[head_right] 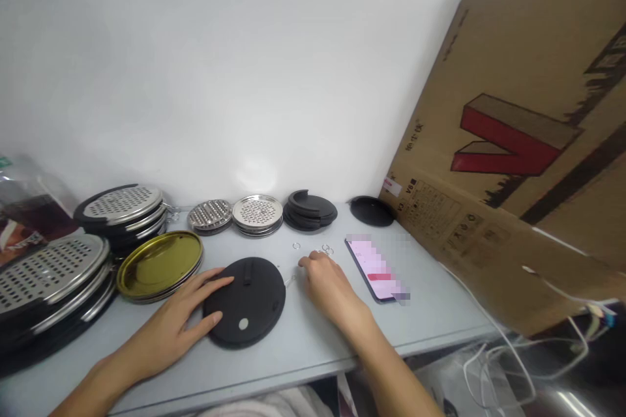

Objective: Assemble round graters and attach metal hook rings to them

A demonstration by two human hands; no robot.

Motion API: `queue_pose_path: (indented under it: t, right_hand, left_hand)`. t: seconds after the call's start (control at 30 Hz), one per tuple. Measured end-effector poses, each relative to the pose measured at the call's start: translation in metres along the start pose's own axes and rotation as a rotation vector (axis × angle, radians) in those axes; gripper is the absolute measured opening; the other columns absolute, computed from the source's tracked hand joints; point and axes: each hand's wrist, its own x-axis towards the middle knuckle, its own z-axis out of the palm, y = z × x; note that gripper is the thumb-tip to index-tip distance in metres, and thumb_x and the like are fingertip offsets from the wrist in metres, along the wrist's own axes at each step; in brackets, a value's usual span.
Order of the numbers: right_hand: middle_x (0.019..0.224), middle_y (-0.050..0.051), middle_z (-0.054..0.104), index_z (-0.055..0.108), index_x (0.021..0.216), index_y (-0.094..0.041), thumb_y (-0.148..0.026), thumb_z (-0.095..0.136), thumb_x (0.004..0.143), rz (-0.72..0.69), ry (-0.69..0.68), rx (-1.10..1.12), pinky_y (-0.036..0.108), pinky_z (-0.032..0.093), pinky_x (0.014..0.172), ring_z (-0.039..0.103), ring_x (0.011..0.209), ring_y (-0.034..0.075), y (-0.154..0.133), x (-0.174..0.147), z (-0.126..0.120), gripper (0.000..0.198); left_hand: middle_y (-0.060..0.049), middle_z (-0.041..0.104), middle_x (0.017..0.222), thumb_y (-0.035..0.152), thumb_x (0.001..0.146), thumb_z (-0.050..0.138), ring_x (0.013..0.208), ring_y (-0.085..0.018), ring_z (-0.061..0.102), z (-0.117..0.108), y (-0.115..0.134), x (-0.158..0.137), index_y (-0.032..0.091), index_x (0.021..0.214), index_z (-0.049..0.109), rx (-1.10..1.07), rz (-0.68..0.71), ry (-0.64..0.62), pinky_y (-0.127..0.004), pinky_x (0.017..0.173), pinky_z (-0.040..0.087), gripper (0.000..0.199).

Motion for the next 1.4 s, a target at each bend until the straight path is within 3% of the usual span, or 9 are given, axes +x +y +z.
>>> queue_pose_path:
  t: [0.13, 0.23, 0.33, 0.47, 0.57, 0.67, 0.8, 0.9, 1.4]
  right_hand:
    - [0.109, 0.011, 0.066, 0.067, 0.118, -0.017, -0.006, 0.049, 0.087, -0.11, -0.024, 0.18, 0.03, 0.043, 0.088, 0.061, 0.105, 0.024, -0.002, 0.005, -0.005, 0.038]
    - [0.105, 0.009, 0.067, 0.073, 0.103, -0.019, -0.006, 0.055, 0.082, -0.217, -0.117, 0.245, 0.027, 0.044, 0.085, 0.062, 0.099, 0.022, -0.011, 0.013, -0.004, 0.03]
    - [0.093, 0.007, 0.069, 0.073, 0.088, -0.018, -0.005, 0.052, 0.08, -0.157, -0.167, 0.221, 0.025, 0.043, 0.071, 0.063, 0.083, 0.019, -0.016, 0.016, -0.002, 0.026]
    - [0.085, 0.009, 0.07, 0.07, 0.089, -0.016, -0.003, 0.052, 0.072, 0.011, -0.142, 0.072, 0.027, 0.034, 0.062, 0.062, 0.077, 0.022, -0.012, 0.009, 0.0, 0.029]
    - [0.084, 0.01, 0.07, 0.068, 0.095, -0.015, -0.003, 0.056, 0.067, 0.103, -0.113, 0.028, 0.028, 0.032, 0.062, 0.062, 0.076, 0.023, -0.009, 0.006, 0.004, 0.033]
    - [0.084, 0.011, 0.07, 0.068, 0.092, -0.015, -0.006, 0.056, 0.069, 0.141, -0.091, 0.041, 0.027, 0.032, 0.061, 0.062, 0.075, 0.023, -0.009, 0.004, 0.01, 0.027]
    - [0.088, 0.009, 0.069, 0.067, 0.084, -0.016, -0.008, 0.054, 0.074, 0.151, 0.031, 0.121, 0.026, 0.034, 0.063, 0.062, 0.076, 0.02, -0.008, 0.003, 0.02, 0.019]
    - [0.09, 0.008, 0.067, 0.068, 0.082, -0.016, -0.008, 0.055, 0.076, 0.095, 0.105, 0.2, 0.025, 0.037, 0.066, 0.062, 0.077, 0.018, -0.007, 0.002, 0.024, 0.016]
    - [0.089, 0.007, 0.068, 0.071, 0.088, -0.016, -0.009, 0.056, 0.083, -0.03, 0.1, 0.311, 0.024, 0.042, 0.07, 0.062, 0.077, 0.016, -0.003, 0.003, 0.022, 0.018]
  left_hand:
    - [-0.005, 0.046, 0.15, 0.036, 0.095, 0.053, 0.136, -0.03, 0.047, 0.0, 0.0, 0.0, 0.035, 0.142, 0.051, 0.004, -0.002, -0.014, -0.05, 0.112, 0.041, 0.046]
    - [-0.005, 0.046, 0.151, 0.035, 0.095, 0.053, 0.137, -0.03, 0.046, 0.001, -0.002, -0.001, 0.036, 0.142, 0.05, 0.004, 0.0, -0.014, -0.05, 0.112, 0.041, 0.047]
    - [-0.005, 0.045, 0.151, 0.034, 0.095, 0.052, 0.137, -0.031, 0.045, 0.001, -0.003, -0.001, 0.035, 0.142, 0.05, 0.018, -0.01, -0.033, -0.052, 0.112, 0.04, 0.047]
    - [-0.006, 0.045, 0.151, 0.035, 0.095, 0.052, 0.138, -0.032, 0.043, -0.008, 0.005, 0.009, 0.032, 0.138, 0.055, 0.069, 0.012, -0.036, -0.053, 0.111, 0.04, 0.043]
    - [-0.009, 0.052, 0.144, 0.035, 0.096, 0.053, 0.132, -0.03, 0.049, -0.016, 0.025, 0.038, 0.027, 0.132, 0.06, 0.089, 0.07, -0.033, -0.048, 0.11, 0.041, 0.038]
    - [-0.009, 0.064, 0.13, 0.028, 0.095, 0.056, 0.122, -0.026, 0.057, -0.013, 0.049, 0.09, 0.021, 0.122, 0.067, 0.076, 0.124, -0.166, -0.039, 0.107, 0.044, 0.03]
    - [-0.01, 0.07, 0.113, 0.026, 0.091, 0.065, 0.106, -0.025, 0.066, 0.014, 0.069, 0.164, 0.016, 0.111, 0.07, 0.097, 0.097, -0.276, -0.039, 0.096, 0.051, 0.023]
    - [-0.009, 0.063, 0.122, 0.032, 0.096, 0.062, 0.104, -0.023, 0.065, 0.037, 0.074, 0.198, 0.017, 0.121, 0.061, 0.121, 0.057, -0.345, -0.044, 0.089, 0.055, 0.029]
    - [-0.009, 0.061, 0.124, 0.032, 0.096, 0.061, 0.105, -0.024, 0.064, 0.044, 0.081, 0.221, 0.017, 0.123, 0.059, 0.086, 0.016, -0.523, -0.043, 0.087, 0.055, 0.031]
